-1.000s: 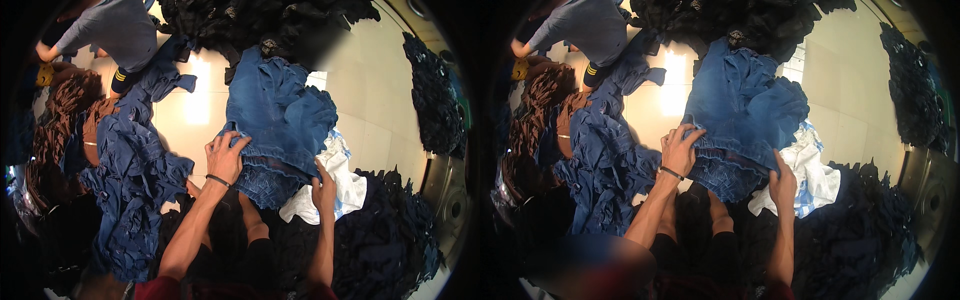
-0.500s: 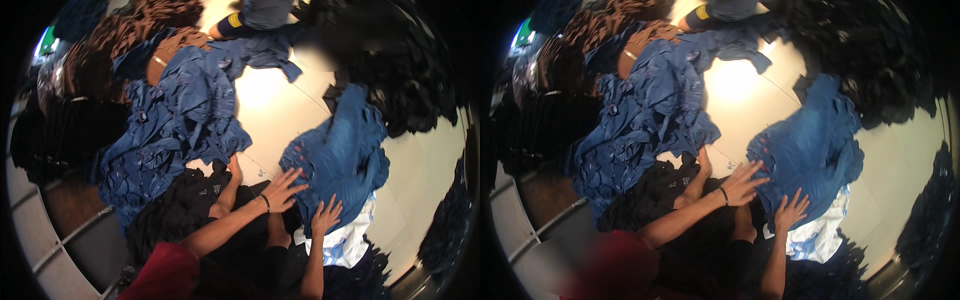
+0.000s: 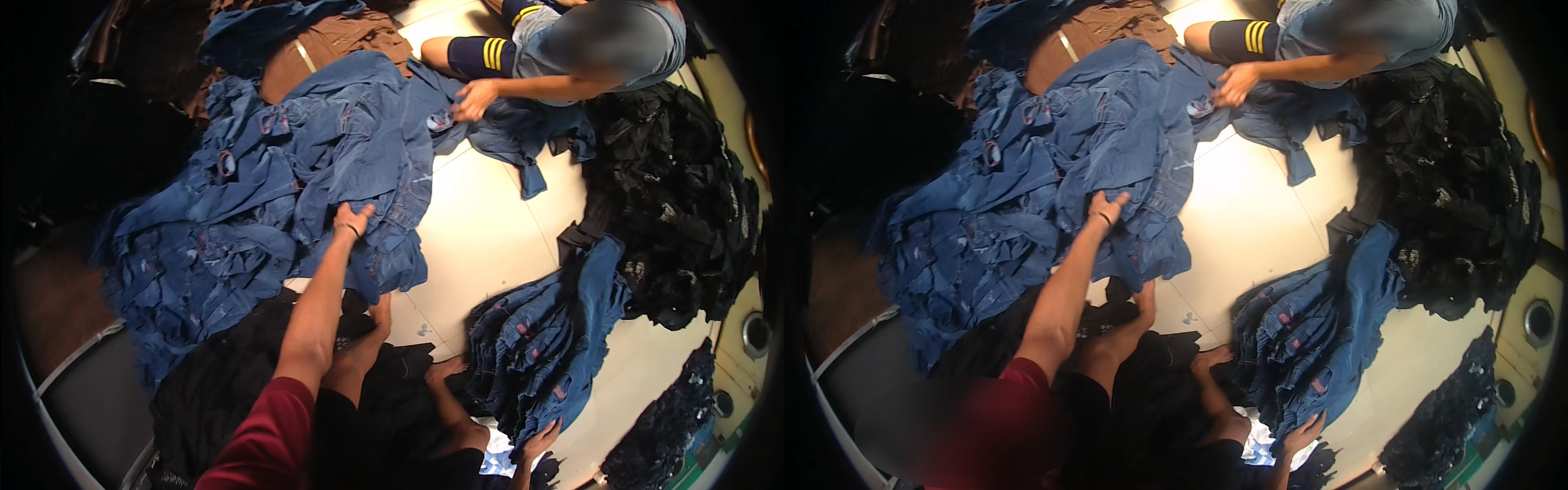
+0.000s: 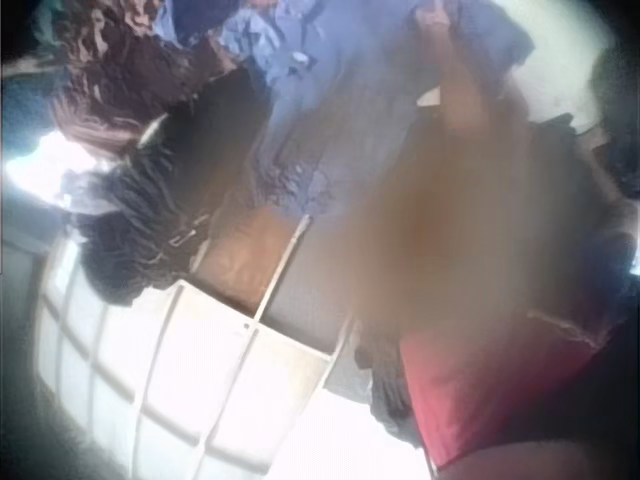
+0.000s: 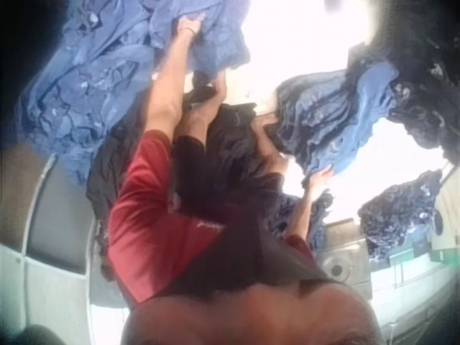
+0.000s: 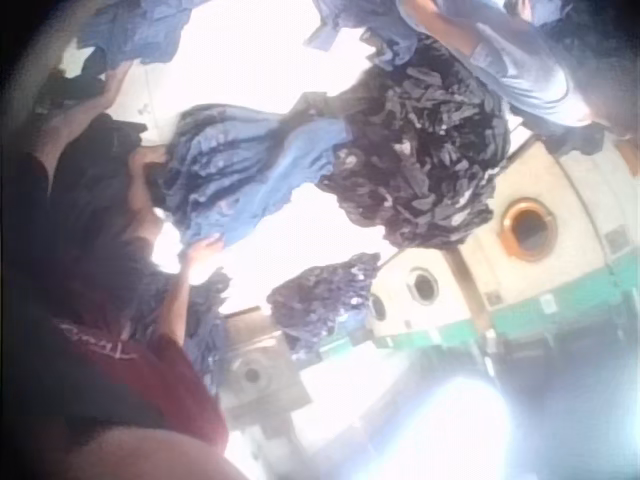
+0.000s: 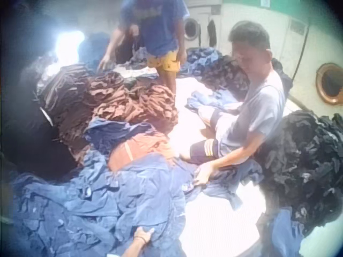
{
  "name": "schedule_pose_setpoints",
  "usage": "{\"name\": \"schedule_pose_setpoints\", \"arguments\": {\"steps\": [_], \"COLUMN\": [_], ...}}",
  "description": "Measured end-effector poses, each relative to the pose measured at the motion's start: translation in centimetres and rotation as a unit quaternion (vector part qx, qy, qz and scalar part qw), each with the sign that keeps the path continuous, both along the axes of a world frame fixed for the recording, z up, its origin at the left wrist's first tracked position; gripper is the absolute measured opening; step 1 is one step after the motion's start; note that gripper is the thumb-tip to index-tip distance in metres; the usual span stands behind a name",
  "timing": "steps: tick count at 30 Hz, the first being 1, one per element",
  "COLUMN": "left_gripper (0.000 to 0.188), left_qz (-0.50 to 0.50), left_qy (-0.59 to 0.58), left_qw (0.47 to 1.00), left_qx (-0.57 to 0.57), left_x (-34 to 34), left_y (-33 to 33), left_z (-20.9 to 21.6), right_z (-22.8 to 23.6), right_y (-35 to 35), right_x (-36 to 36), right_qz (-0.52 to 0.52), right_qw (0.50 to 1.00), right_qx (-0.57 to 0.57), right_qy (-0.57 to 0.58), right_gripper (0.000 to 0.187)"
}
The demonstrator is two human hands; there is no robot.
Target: The person repeatedly picks up denim jeans from a large pile on the floor, folds them by hand, and places them into a growing stack. The task continues throughout the clip with no tools used.
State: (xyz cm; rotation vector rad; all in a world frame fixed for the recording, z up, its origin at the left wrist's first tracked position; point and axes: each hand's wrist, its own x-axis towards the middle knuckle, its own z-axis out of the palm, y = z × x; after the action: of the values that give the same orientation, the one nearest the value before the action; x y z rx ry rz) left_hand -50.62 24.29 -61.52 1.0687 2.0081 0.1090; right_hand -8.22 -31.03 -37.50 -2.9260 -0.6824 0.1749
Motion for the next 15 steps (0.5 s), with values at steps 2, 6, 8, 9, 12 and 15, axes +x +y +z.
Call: {"name": "schedule_pose_setpoints", "arguments": {"steps": [2, 6, 8, 9, 12, 15], "left_gripper": [0.064, 0.070, 0.064, 0.055, 0.041, 0.035], "left_qz": [-0.081, -0.132, -0.106, -0.129, -0.197, -0.168], "left_qy": [-0.006, -0.098, -0.228, -0.210, -0.193, -0.247], "left_qw": [0.996, 0.984, 0.964, 0.967, 0.961, 0.954], "left_qx": [0.025, 0.067, -0.082, -0.065, 0.033, 0.042], "left_x": [-0.6, -4.0, -7.0, -8.4, -11.2, -10.8], "left_y": [1.9, -4.9, -10.2, -13.2, -20.5, -26.4], "left_z": [1.0, 9.5, 15.7, 19.2, 28.4, 34.0], "right_z": [0.2, 1.4, 2.3, 2.7, 5.8, 7.5], "right_y": [-0.4, -1.0, 0.5, 1.9, 8.4, 16.8], "right_x": [0.1, -0.1, -2.1, -4.0, -12.7, -22.8], "right_qz": [-0.004, 0.005, -0.037, -0.009, 0.146, 0.363], "right_qw": [1.000, 0.996, 0.995, 0.991, 0.984, 0.869], "right_qx": [-0.007, -0.076, -0.086, -0.082, -0.097, -0.036], "right_qy": [0.006, 0.039, -0.029, -0.110, -0.038, 0.333], "right_gripper": [0.055, 0.056, 0.058, 0.060, 0.068, 0.095]}}
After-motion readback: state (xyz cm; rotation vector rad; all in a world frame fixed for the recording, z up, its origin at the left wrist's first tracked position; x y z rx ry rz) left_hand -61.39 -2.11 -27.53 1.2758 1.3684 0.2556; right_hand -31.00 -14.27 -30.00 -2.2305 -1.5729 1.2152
